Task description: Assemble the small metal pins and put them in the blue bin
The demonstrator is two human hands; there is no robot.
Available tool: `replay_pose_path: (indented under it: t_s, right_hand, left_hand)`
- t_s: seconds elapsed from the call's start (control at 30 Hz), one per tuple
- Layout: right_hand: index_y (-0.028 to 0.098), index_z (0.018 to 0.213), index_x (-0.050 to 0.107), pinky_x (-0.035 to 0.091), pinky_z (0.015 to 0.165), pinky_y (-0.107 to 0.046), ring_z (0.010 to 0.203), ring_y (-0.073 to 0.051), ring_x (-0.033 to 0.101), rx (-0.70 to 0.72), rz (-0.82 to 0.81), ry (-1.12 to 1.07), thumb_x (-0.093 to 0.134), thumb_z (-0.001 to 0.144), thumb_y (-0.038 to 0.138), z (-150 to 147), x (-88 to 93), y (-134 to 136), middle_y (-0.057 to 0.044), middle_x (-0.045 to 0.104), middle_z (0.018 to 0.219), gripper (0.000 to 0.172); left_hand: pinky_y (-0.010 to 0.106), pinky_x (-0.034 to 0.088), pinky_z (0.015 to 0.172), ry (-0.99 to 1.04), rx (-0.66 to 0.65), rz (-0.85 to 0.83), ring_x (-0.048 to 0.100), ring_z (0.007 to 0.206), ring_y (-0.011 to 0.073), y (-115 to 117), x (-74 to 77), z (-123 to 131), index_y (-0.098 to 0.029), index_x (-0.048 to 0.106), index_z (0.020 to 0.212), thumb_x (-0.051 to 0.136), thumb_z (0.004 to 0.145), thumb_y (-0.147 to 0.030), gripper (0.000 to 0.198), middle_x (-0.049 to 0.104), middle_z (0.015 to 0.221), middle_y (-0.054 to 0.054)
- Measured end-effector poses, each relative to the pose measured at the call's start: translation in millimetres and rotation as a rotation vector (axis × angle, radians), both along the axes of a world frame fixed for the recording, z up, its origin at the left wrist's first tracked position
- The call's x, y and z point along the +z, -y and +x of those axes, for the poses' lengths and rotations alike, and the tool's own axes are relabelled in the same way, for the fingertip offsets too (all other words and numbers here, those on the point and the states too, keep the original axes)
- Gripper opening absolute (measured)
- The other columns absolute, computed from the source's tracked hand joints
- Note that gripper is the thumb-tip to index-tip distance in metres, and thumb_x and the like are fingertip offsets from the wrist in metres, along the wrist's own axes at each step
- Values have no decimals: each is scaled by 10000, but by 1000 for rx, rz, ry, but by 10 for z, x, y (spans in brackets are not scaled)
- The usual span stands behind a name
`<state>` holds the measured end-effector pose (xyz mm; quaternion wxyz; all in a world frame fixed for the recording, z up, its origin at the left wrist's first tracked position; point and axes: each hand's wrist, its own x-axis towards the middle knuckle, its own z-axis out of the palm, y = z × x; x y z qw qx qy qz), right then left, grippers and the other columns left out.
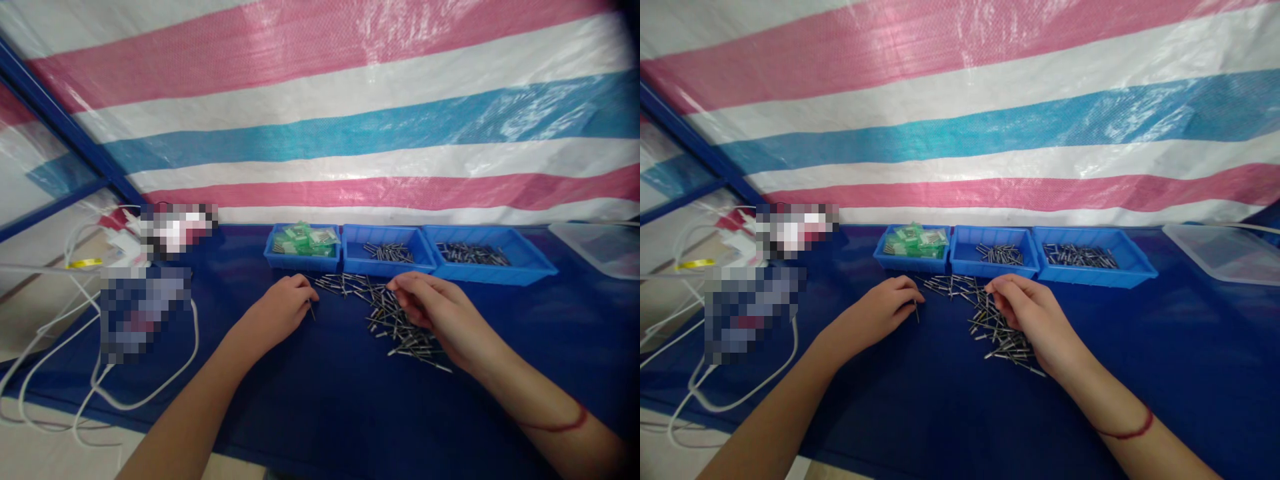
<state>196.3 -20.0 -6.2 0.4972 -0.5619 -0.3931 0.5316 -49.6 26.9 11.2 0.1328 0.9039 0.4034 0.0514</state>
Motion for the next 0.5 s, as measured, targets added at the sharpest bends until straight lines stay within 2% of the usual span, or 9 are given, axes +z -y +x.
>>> replay_pose_path:
  t_s: [0.17,0.27,0.4,0.5]
  right_hand:
    - [180,751,669,210,392,-209,474,-79,364,6,-3,36,626,749,432,-3,10,2,8,496,608,256]
    - [192,749,669,276,413,-211,492,-88,401,73,34,149,609,778,441,-21,-15,8,10,512,602,258]
    - [211,850,664,453,562,-255,661,-149,567,232,173,248,689,727,409,-95,-79,39,-18,632,742,234]
    - [219,1024,625,486,572,-267,706,-164,614,227,191,224,715,709,403,-147,-101,71,-39,673,885,376]
  left_hand:
    - [305,476,842,-20,9,-45,597,901,177,-33,-10,0,-157,666,927,522,882,-127,154,621,986,64]
    - [292,471,821,27,-7,-51,599,876,171,-22,-12,34,-159,644,912,511,896,-148,135,624,954,53]
    - [284,459,827,217,-5,-55,600,896,169,55,0,165,-174,613,959,487,921,-197,134,649,959,42]
    - [270,458,803,390,30,-106,603,850,157,152,-14,309,-173,613,952,512,911,-224,121,663,934,32]
